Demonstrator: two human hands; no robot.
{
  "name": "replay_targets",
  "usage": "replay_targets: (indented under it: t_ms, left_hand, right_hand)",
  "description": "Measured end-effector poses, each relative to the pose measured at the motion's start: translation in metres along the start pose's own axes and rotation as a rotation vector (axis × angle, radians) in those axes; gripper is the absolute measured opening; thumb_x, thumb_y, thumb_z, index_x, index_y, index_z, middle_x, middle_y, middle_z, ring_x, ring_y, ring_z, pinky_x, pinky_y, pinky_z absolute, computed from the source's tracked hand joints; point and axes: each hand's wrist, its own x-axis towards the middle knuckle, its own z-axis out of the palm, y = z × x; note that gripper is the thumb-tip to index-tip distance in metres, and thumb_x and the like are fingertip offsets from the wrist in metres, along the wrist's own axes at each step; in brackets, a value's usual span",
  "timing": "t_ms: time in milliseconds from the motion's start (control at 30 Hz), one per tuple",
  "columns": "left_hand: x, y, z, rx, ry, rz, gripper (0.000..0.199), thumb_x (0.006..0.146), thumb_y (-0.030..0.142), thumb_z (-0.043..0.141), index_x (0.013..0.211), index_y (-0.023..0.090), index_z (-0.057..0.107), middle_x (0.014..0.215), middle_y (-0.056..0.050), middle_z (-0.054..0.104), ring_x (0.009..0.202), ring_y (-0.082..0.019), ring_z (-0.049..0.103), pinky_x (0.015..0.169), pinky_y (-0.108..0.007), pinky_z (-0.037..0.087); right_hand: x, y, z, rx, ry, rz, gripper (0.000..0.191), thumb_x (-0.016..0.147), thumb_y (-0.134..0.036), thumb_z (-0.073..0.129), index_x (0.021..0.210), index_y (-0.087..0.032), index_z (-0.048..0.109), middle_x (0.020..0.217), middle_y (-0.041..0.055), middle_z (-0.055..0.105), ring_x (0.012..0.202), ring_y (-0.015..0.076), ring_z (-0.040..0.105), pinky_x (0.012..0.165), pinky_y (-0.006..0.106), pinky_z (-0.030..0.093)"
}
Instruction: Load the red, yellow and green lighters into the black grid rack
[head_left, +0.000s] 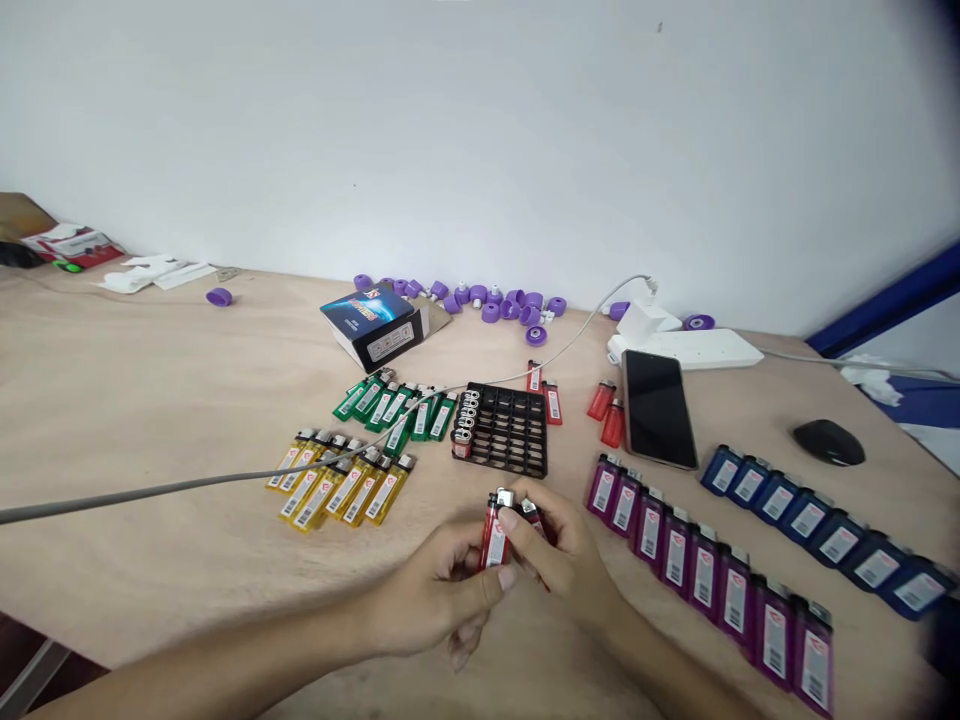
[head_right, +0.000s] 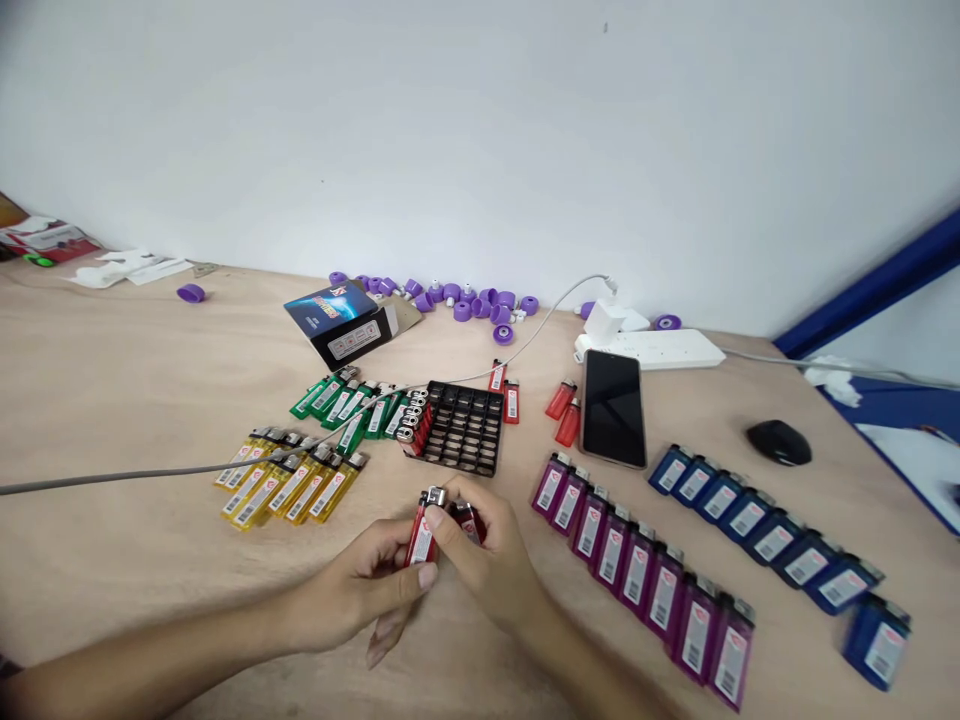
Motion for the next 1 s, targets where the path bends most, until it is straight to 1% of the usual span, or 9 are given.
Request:
replay_targets:
  t_ms: [133, 200, 267, 333, 400, 500, 600, 767, 1000]
  left_hand:
    - [-0.001, -0.001, -0.003, 0.337, 0.265, 0.168, 0.035, 0.097, 0.050, 0.055, 0.095, 0.015, 0.058, 0.052, 0.009, 0.041, 0.039, -0.006, 0.039, 0.039, -0.017, 0.034]
    - [-0.002, 0.001, -0.006, 0.570, 0.419, 0.332, 0.023, 0.099, 0.038, 0.054, 0.092, 0.016, 0.060, 0.054, 0.008, 0.043, 0.044, -0.007, 0.040, 0.042, -0.018, 0.032]
    - [-0.003, 0.006, -0.012, 0.773, 0.571, 0.562, 0.010, 0.098, 0.025, 0.054, 0.095, 0.018, 0.059, 0.061, 0.005, 0.050, 0.051, -0.009, 0.048, 0.050, -0.020, 0.039]
    - [-0.001, 0.015, -0.020, 0.944, 0.690, 0.821, 0.011, 0.095, 0.015, 0.053, 0.104, 0.019, 0.057, 0.080, -0.002, 0.062, 0.072, -0.015, 0.061, 0.068, -0.026, 0.051]
    - [0.003, 0.026, -0.028, 1.112, 0.751, 0.962, 0.030, 0.091, 0.013, 0.055, 0.120, 0.018, 0.053, 0.114, -0.013, 0.064, 0.109, -0.025, 0.062, 0.095, -0.040, 0.051]
    - [0.012, 0.036, -0.039, 1.346, 0.696, 0.855, 0.059, 0.090, 0.021, 0.059, 0.144, 0.017, 0.036, 0.149, -0.022, 0.042, 0.142, -0.034, 0.039, 0.114, -0.054, 0.038]
    - [0.021, 0.036, -0.048, 1.460, 0.630, 0.707, 0.073, 0.092, 0.029, 0.059, 0.154, 0.017, 0.021, 0.158, -0.022, 0.033, 0.150, -0.035, 0.027, 0.119, -0.056, 0.031]
    - [0.028, 0.030, -0.058, 1.480, 0.593, 0.620, 0.078, 0.092, 0.030, 0.056, 0.157, 0.017, 0.015, 0.159, -0.019, 0.036, 0.151, -0.033, 0.026, 0.122, -0.056, 0.024]
    - [0.027, 0.028, -0.061, 1.415, 0.546, 0.591, 0.071, 0.094, 0.023, 0.052, 0.158, 0.019, 0.020, 0.161, -0.017, 0.031, 0.149, -0.031, 0.031, 0.120, -0.052, 0.031]
  right_hand:
    - [-0.003, 0.005, -0.001, -0.007, 0.160, 0.034, 0.029, 0.094, -0.049, 0.059, 0.082, -0.023, 0.059, 0.049, -0.0086, 0.038, 0.041, 0.0099, 0.030, 0.040, 0.025, 0.023]
    - [-0.001, 0.005, -0.004, -0.024, 0.278, 0.012, 0.028, 0.093, -0.049, 0.060, 0.084, -0.022, 0.061, 0.050, -0.0079, 0.042, 0.040, 0.0097, 0.031, 0.039, 0.025, 0.023]
    - [0.005, 0.004, -0.010, -0.057, 0.382, -0.032, 0.028, 0.092, -0.048, 0.061, 0.086, -0.022, 0.062, 0.057, -0.0051, 0.052, 0.041, 0.0095, 0.035, 0.040, 0.025, 0.026]
    - [0.017, 0.002, -0.016, -0.110, 0.445, -0.072, 0.028, 0.091, -0.048, 0.061, 0.084, -0.021, 0.062, 0.065, -0.0017, 0.061, 0.044, 0.0104, 0.041, 0.043, 0.025, 0.031]
    - [0.034, -0.001, -0.022, -0.217, 0.480, -0.107, 0.029, 0.092, -0.048, 0.058, 0.081, -0.021, 0.062, 0.069, 0.0003, 0.065, 0.050, 0.0130, 0.049, 0.049, 0.026, 0.038]
    - [0.063, -0.003, -0.026, -0.376, 0.498, -0.161, 0.029, 0.092, -0.045, 0.056, 0.079, -0.020, 0.063, 0.071, 0.0015, 0.068, 0.064, 0.0181, 0.060, 0.062, 0.028, 0.045]
    - [0.088, -0.004, -0.025, -0.444, 0.475, -0.200, 0.026, 0.090, -0.042, 0.057, 0.078, -0.020, 0.065, 0.073, 0.0024, 0.070, 0.071, 0.0204, 0.063, 0.069, 0.030, 0.045]
    - [0.109, -0.004, -0.020, -0.566, 0.390, -0.247, 0.026, 0.093, -0.040, 0.053, 0.084, -0.021, 0.067, 0.082, 0.0050, 0.074, 0.075, 0.0227, 0.066, 0.071, 0.031, 0.044]
    - [0.113, 0.002, -0.021, -0.698, 0.279, -0.256, 0.019, 0.095, -0.033, 0.052, 0.093, -0.023, 0.068, 0.089, 0.0060, 0.077, 0.082, 0.0241, 0.070, 0.072, 0.030, 0.045]
